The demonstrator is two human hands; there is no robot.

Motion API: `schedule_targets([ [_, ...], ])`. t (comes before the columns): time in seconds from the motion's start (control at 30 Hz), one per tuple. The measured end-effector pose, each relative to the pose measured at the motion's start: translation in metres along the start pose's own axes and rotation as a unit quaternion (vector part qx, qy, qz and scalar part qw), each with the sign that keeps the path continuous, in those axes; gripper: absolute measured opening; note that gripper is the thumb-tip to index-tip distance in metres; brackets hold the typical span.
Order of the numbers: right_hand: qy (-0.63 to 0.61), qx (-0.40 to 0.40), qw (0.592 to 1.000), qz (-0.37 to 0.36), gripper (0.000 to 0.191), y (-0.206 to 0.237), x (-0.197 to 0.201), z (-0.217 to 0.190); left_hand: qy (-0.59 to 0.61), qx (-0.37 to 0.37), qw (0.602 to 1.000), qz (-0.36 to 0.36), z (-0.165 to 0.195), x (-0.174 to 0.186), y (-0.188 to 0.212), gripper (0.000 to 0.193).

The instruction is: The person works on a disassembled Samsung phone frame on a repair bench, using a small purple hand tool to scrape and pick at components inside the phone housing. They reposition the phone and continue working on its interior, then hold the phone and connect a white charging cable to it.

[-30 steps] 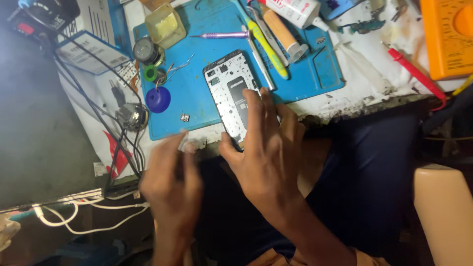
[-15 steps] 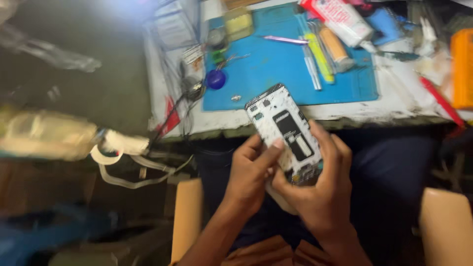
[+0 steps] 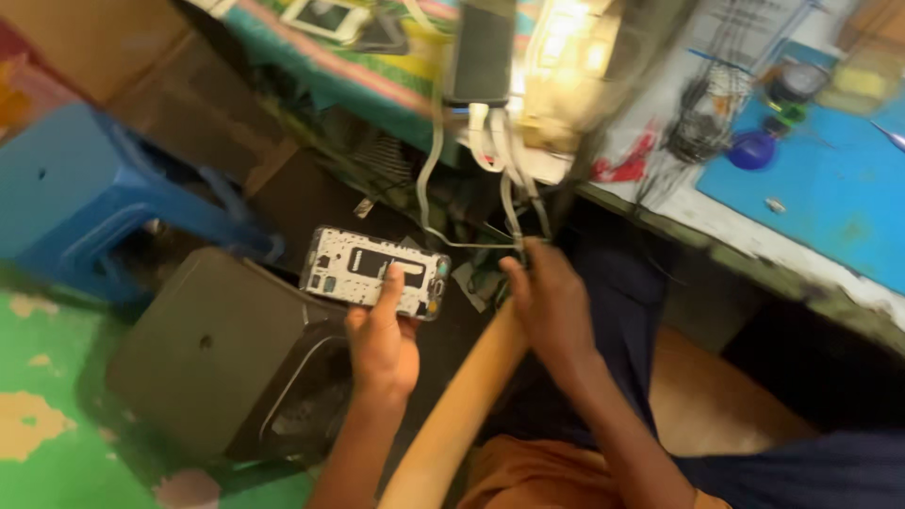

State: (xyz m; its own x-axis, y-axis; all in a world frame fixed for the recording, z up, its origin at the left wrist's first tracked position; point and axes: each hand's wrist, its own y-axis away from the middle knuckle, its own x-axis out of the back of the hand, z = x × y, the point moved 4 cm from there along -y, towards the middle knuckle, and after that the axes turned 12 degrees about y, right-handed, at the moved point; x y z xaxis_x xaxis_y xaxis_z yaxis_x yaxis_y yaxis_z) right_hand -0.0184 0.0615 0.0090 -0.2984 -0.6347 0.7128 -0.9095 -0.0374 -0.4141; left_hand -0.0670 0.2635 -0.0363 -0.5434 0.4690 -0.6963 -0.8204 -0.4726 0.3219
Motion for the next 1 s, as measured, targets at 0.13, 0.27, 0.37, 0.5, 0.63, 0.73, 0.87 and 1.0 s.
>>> schedule_targets([
  [0.13,0.127,-0.039,0.989,-0.07,0.042,-0.035,-0.025,0.021,0.027,0.003,0.998,0.048,-0.03,0.007,-0.02,0.027],
  [0.27,0.107,-0.029,0.986,-0.12,0.028,-0.047,-0.038,0.027,0.047,0.039,0.997,0.049,-0.063,0.001,-0.031,0.024],
  [0.37,0.047,-0.103,0.981,-0.158,0.026,-0.048,-0.043,0.033,0.112,0.071,0.991,0.034,-0.076,-0.006,-0.036,0.025],
  [0.5,-0.285,-0.175,0.92,-0.205,0.024,-0.038,-0.051,0.035,0.142,0.081,0.986,0.038,-0.084,-0.005,-0.038,0.024],
  [0.63,-0.414,-0.244,0.849,-0.221,0.023,-0.024,-0.064,0.035,0.161,0.078,0.983,0.03,-0.085,0.002,-0.047,0.022],
  [0.73,-0.473,-0.248,0.817,-0.218,0.023,-0.019,-0.07,0.031,0.173,0.088,0.981,0.021,-0.082,0.009,-0.053,0.022],
  [0.87,-0.492,-0.224,0.806,-0.243,0.022,-0.02,-0.071,0.024,0.18,0.095,0.979,-0.007,-0.077,0.01,-0.056,0.023],
  [1.0,-0.499,-0.218,0.804,-0.237,0.021,-0.021,-0.069,0.021,0.18,0.097,0.979,-0.023,-0.075,0.008,-0.057,0.025],
])
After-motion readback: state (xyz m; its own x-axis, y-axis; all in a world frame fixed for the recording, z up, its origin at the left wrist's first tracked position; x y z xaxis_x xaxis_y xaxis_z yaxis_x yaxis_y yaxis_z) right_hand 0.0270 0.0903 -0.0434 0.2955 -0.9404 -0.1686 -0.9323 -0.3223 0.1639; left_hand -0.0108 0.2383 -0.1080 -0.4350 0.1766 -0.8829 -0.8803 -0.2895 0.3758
